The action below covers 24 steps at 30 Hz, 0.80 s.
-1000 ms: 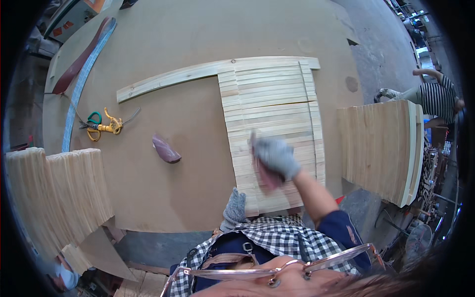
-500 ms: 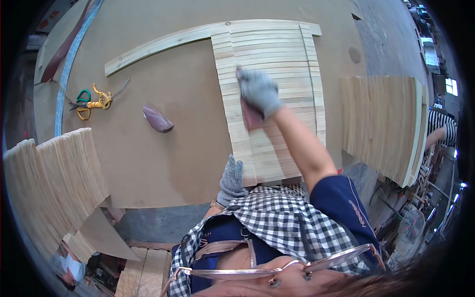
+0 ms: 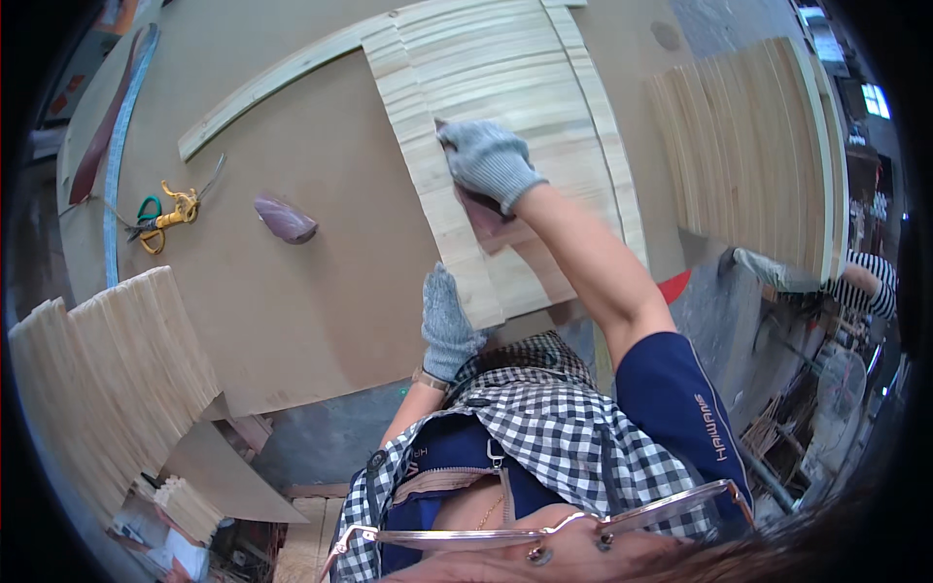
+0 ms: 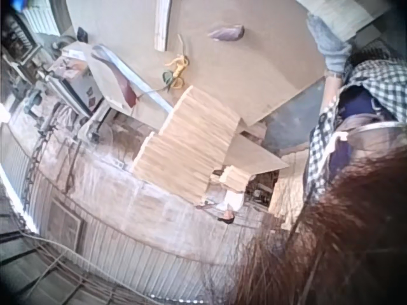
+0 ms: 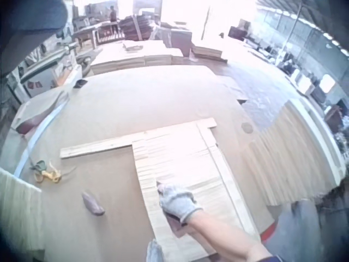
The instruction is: Sanding the surface and edges of a wooden slat panel using a hand-held piece of sandpaper.
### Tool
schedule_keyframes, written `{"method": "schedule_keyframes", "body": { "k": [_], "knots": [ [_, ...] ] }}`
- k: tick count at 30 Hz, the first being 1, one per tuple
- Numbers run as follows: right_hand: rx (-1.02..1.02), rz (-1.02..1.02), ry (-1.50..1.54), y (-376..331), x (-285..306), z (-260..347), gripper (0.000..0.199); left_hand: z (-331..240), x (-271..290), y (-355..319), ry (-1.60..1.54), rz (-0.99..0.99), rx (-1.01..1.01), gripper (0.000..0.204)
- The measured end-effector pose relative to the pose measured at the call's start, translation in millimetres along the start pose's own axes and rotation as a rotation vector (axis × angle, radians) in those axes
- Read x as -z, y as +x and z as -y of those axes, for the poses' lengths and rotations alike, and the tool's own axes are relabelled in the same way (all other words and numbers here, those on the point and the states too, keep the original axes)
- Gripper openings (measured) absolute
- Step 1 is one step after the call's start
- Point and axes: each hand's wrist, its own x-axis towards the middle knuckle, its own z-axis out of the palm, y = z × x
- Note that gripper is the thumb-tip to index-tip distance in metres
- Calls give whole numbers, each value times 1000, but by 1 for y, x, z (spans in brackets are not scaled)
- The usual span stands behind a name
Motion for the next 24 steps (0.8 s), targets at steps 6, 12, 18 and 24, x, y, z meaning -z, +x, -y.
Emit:
{"method": "schedule_keyframes", "body": {
  "k": [6, 12, 18, 24],
  "knots": [
    [31, -34, 80, -213, -40, -7, 26, 3, -4, 0, -30, -57, -59, 115],
    [213, -544, -213, -130, -5, -13, 24, -10, 8, 6, -88, 21, 27, 117],
    [105, -279, -257, -126, -49, 3, 21, 4, -7, 1, -37, -43, 8, 116],
    [90, -300, -22, -218, -60, -5, 16, 0, -6, 4, -51, -62, 68, 113]
  ]
}}
